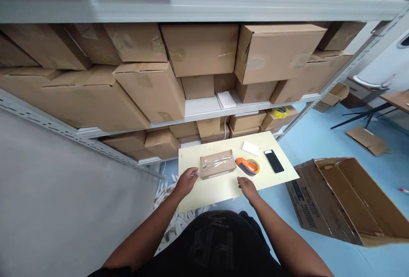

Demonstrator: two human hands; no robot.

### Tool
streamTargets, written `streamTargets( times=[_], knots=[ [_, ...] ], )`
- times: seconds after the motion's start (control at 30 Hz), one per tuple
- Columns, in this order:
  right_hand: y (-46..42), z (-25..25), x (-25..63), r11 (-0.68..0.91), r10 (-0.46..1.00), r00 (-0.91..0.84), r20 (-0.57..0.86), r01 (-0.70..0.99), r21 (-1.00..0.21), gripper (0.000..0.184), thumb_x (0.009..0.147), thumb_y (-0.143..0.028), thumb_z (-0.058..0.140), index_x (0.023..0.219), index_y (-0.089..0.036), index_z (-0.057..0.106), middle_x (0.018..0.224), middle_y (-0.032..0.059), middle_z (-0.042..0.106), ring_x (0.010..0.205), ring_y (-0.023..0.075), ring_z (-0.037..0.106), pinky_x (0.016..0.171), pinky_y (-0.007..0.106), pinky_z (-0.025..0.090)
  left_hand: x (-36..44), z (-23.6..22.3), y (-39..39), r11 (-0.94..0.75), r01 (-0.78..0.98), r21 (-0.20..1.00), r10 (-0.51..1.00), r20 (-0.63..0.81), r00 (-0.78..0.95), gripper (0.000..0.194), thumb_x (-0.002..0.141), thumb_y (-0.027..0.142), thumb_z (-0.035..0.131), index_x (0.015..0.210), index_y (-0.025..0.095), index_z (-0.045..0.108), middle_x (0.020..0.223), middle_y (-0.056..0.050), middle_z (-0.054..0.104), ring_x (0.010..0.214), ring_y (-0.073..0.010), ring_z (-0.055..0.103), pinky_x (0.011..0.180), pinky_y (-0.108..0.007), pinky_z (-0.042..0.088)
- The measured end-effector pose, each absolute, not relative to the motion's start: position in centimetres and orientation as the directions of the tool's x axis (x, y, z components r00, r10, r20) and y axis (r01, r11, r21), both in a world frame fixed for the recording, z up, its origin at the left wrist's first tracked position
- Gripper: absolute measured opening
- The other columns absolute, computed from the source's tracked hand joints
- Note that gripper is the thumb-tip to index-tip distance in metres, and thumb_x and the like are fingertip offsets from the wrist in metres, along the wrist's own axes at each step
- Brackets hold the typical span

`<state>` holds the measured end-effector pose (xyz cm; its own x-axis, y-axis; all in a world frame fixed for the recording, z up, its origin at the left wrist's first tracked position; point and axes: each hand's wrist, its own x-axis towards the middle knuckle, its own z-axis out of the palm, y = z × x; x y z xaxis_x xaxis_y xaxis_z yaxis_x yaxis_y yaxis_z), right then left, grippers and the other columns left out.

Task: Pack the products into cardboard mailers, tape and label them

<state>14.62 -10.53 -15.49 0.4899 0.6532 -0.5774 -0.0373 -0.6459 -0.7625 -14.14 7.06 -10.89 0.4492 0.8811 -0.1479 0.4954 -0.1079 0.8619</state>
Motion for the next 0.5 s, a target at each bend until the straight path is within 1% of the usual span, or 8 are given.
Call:
streamTargets(
  times=[0.17, 0.33, 0.4, 0.5],
  knots=[
    [-10.6, -14.9, 15.3, -0.64, 0.651, 0.504, -0.568, -0.038, -0.767, 0.047, 0.082, -0.065, 0.06, 0.09, -0.02, 0.071, 0.102, 0.0093, 0.076, 0.093, 0.0247, 0.071, 0.08, 0.035, 0.053, -12.0, -9.0, 8.9, -0.237, 0.471, 0.85, 0.858, -0.044, 0.511, 0.024, 0.091, 0.027, 0.058, 0.11, 0.021, 0.072, 0.117, -0.007, 0.073, 0.108, -0.0222, 0.07, 0.095, -0.036, 0.056],
    [-9.6, -14.0, 18.2, -0.623, 0.663, 0.496, -0.561, -0.052, -0.781, 0.043, 0.083, -0.062, 0.059, 0.085, -0.021, 0.07, 0.093, 0.0067, 0.075, 0.09, 0.0234, 0.071, 0.08, 0.034, 0.052, -7.8, -7.2, 9.5, -0.413, 0.442, 0.796, 0.775, 0.054, 0.629, 0.021, 0.092, 0.025, 0.057, 0.105, 0.022, 0.073, 0.112, -0.005, 0.074, 0.107, -0.0213, 0.069, 0.099, -0.035, 0.053],
    [-9.0, -13.7, 19.8, -0.613, 0.687, 0.48, -0.546, -0.022, -0.79, 0.042, 0.083, -0.062, 0.059, 0.082, -0.022, 0.07, 0.088, 0.0056, 0.075, 0.089, 0.0233, 0.07, 0.079, 0.033, 0.052, -5.7, -6.7, 9.5, -0.479, 0.449, 0.754, 0.736, 0.067, 0.674, 0.021, 0.093, 0.026, 0.057, 0.104, 0.023, 0.074, 0.11, -0.004, 0.074, 0.108, -0.0215, 0.068, 0.101, -0.035, 0.052],
    [-8.1, -13.6, 22.9, -0.59, 0.739, 0.439, -0.511, 0.055, -0.806, 0.042, 0.085, -0.061, 0.057, 0.076, -0.022, 0.07, 0.081, 0.0052, 0.074, 0.083, 0.0234, 0.068, 0.075, 0.033, 0.05, -1.9, -6.0, 9.7, -0.536, 0.48, 0.695, 0.689, 0.032, 0.724, 0.022, 0.095, 0.027, 0.056, 0.105, 0.024, 0.075, 0.11, -0.004, 0.075, 0.109, -0.0218, 0.067, 0.1, -0.034, 0.051]
  ],
)
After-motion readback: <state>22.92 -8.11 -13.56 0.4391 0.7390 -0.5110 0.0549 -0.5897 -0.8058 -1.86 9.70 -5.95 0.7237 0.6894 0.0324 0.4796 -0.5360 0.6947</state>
